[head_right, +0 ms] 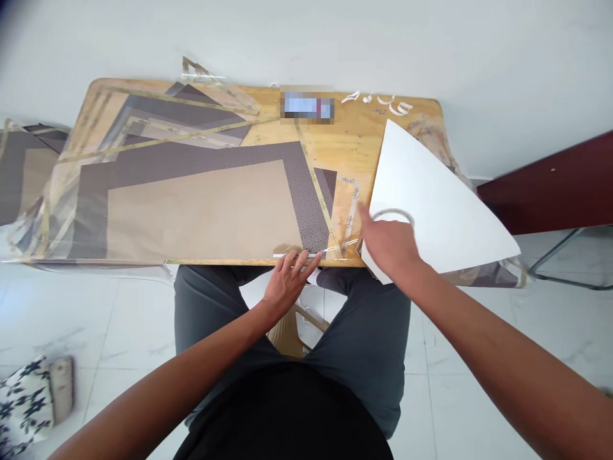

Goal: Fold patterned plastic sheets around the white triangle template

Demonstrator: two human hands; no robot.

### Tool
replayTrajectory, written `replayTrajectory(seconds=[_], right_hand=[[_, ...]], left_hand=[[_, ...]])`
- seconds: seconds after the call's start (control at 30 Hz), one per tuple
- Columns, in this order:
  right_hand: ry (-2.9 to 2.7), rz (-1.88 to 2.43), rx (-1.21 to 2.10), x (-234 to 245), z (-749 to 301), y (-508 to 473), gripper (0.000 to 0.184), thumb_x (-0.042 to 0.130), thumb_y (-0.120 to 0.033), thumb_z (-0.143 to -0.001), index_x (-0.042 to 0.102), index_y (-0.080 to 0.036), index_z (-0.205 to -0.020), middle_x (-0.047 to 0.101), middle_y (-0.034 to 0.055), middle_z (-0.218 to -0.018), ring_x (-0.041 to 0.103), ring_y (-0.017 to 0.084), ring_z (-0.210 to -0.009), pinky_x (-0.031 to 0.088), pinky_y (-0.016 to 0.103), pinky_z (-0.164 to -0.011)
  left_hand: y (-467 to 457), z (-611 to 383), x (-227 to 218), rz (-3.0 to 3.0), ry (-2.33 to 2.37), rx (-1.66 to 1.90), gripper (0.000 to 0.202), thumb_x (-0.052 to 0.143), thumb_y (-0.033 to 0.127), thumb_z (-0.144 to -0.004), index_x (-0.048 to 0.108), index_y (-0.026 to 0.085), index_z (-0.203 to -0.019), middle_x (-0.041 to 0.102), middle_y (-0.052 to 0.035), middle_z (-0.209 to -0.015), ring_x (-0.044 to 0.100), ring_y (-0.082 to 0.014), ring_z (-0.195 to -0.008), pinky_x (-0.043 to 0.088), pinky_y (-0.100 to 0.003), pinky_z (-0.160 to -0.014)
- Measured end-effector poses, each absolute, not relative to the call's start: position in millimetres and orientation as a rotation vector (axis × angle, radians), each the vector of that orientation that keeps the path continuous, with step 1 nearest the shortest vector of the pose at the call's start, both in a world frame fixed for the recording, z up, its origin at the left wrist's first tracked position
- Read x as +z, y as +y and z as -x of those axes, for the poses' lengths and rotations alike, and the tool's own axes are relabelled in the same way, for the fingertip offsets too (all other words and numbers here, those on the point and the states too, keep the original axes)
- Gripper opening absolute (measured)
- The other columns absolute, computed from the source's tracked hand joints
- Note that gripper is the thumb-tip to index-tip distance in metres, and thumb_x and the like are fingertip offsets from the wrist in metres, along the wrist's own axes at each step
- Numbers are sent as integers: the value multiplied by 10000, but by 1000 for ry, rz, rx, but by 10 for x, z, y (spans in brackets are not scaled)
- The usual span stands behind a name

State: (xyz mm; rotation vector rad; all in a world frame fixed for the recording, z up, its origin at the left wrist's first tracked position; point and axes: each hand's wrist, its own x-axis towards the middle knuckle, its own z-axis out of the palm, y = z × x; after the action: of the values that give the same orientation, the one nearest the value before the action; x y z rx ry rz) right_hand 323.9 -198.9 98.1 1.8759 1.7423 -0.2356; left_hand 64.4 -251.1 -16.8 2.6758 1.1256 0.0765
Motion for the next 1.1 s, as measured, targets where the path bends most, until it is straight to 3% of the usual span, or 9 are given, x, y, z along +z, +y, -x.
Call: replayTrajectory(seconds=[0.1,0.27,0.4,0.5,0.73,0.83,0.97,1.1], right_hand=[[1667,-2077,-126,895,-3586,-2109,577,282,-293,-1116,302,-118,-1666,742,155,-872,711,315,-786,477,411,-757],[1948,-2249,83,745,-3510,-2394,497,368,-302,-1089,537,-92,-1507,624,247,-1322,602,355,-1176,480,436,-940],[2320,-2152,-254,623,-2885,-2588,455,317,-283,-1121,650,-163,-1406,624,178,-1357,571,286,-1243,467,385,-1056],[2465,-1985,-364,446,-2475,-2740,483,318,-264,-1126,620,-154,-1487,633,167,-1413,562,287,-1289,436,411,-1124],[2410,-2024,-265,161,-2397,-3056,557,374,-203,-1086,474,-143,-1631,566,164,-1574,483,305,-1440,356,477,-1225],[2375,-2088,-266,170,-2400,-3114,555,383,-209,-1084,471,-136,-1627,561,168,-1575,470,310,-1458,356,483,-1229],[2365,-2241,-310,236,-2280,-3056,503,423,-253,-1086,521,-133,-1566,571,199,-1535,491,325,-1444,384,501,-1214],[2499,-2339,-556,283,-2016,-2768,318,456,-297,-1098,649,-198,-1332,700,143,-1284,643,270,-1215,503,403,-1053]], left_hand=[[-2502,-583,-79,-2697,1056,88,774,545,106,-1003,312,282,-1720,499,-119,-1640,463,-318,-1517,398,-478,-1248],[-2530,-103,71,-2605,1179,247,768,581,161,-999,322,252,-1716,548,-140,-1597,495,-316,-1496,413,-484,-1243],[-2552,284,53,-2508,1442,326,740,594,118,-970,427,309,-1665,547,-148,-1574,486,-345,-1496,410,-536,-1240],[-2555,376,-8,-2505,1460,311,731,588,108,-968,447,338,-1648,526,-129,-1595,467,-341,-1508,418,-537,-1237],[-2522,409,-64,-2464,1419,312,788,569,52,-939,441,366,-1650,510,-85,-1631,460,-313,-1516,410,-523,-1263],[-2521,445,-60,-2436,1394,332,785,550,40,-948,437,370,-1652,503,-70,-1641,448,-296,-1530,394,-525,-1285],[-2555,458,-106,-2469,1369,343,730,546,37,-966,461,298,-1643,475,-103,-1665,406,-312,-1560,381,-536,-1297],[-2584,449,-169,-2494,1369,392,706,596,43,-948,511,294,-1603,470,-103,-1673,403,-331,-1566,414,-554,-1275]])
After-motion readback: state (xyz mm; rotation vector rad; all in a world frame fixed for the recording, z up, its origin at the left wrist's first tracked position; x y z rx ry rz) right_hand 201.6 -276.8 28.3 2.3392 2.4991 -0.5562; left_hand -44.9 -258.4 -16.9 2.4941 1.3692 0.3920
